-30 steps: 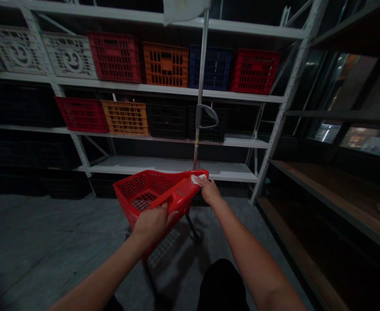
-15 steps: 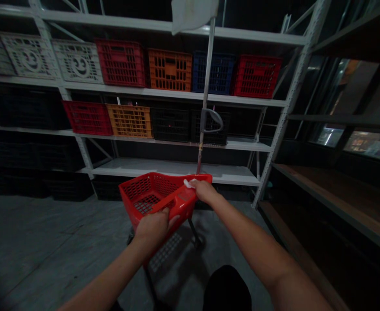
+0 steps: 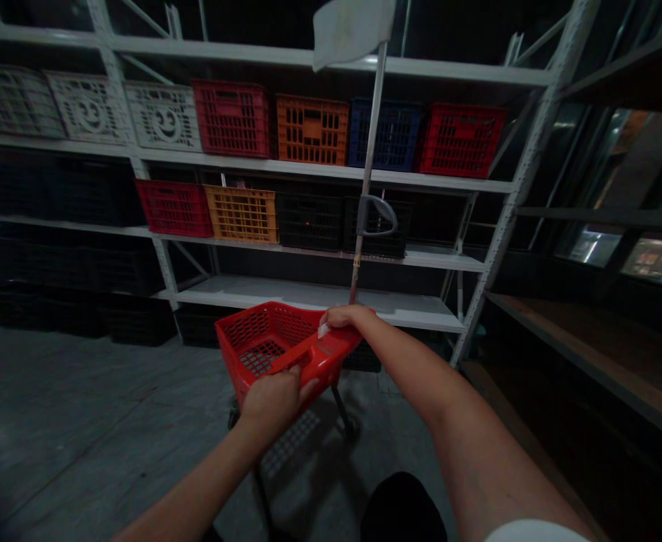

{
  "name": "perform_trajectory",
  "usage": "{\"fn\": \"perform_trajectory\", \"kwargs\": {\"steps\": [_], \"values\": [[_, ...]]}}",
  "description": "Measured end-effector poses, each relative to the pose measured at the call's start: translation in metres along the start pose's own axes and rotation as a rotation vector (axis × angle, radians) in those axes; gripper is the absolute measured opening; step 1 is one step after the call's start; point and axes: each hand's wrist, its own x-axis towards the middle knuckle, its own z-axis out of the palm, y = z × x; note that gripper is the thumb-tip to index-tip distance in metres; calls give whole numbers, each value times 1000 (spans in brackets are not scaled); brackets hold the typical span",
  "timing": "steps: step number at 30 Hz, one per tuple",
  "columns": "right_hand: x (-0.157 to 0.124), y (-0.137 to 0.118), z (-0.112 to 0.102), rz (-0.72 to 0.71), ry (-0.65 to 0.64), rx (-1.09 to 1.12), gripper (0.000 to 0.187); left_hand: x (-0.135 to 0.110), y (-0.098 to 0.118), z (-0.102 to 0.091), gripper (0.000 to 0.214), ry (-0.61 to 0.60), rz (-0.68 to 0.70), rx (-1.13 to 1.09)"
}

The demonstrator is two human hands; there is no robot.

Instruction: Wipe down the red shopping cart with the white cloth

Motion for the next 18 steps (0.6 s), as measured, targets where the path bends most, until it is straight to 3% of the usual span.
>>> {"fn": "perform_trajectory", "kwargs": {"steps": [5,8,12,18], "values": [[-11,-61,13,-200,-100,-42,31,-1,-9,2,51,35,-8,-29],[-27,-82,23,-304,-82,-158,30,-1,-13,4,50,59,-9,-43],[-48,-80,21,-432,-46,-336,34,-2,-16,4,50,61,3,-45],[-75,-57,18,-471,104,-280,34,-2,-19,1,50,52,19,-33]]}}
